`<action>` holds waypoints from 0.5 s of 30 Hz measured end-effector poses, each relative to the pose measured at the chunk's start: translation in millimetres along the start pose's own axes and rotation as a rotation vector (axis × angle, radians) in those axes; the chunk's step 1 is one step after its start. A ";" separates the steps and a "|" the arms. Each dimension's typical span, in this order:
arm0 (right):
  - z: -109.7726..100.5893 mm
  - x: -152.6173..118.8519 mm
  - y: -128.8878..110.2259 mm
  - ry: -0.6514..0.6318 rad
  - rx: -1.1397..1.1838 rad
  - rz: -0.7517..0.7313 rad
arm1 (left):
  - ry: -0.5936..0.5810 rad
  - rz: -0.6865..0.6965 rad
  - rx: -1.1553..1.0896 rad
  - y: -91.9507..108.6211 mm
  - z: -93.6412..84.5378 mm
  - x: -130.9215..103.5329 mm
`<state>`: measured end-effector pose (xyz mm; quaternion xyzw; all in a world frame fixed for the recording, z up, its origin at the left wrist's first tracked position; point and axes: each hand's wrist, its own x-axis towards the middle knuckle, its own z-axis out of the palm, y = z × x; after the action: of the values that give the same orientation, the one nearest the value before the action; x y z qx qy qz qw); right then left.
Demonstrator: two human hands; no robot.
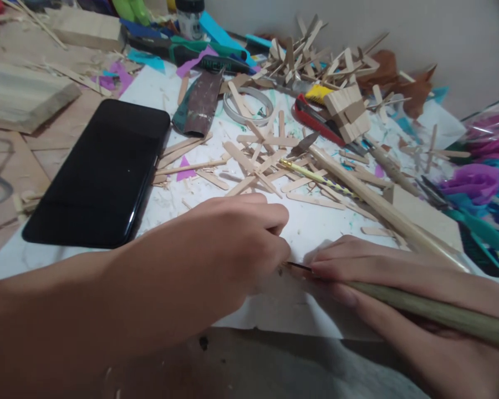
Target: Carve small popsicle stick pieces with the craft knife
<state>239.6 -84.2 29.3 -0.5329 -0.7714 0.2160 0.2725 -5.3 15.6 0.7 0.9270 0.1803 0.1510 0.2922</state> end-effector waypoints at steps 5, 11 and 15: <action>4.6 -4.0 -2.5 0.012 -0.002 0.012 | 0.026 0.017 -0.021 1.2 0.9 -2.0; 9.9 -7.0 -1.7 0.039 0.048 -0.016 | -0.009 -0.046 -0.087 -0.9 1.0 -2.9; 5.3 -4.1 -1.0 0.026 -0.040 -0.076 | 0.022 0.004 0.024 -3.7 4.5 -2.3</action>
<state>236.6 -88.7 25.2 -0.5114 -0.7916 0.1833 0.2798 -6.4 15.3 -5.5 0.9291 0.1836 0.1596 0.2785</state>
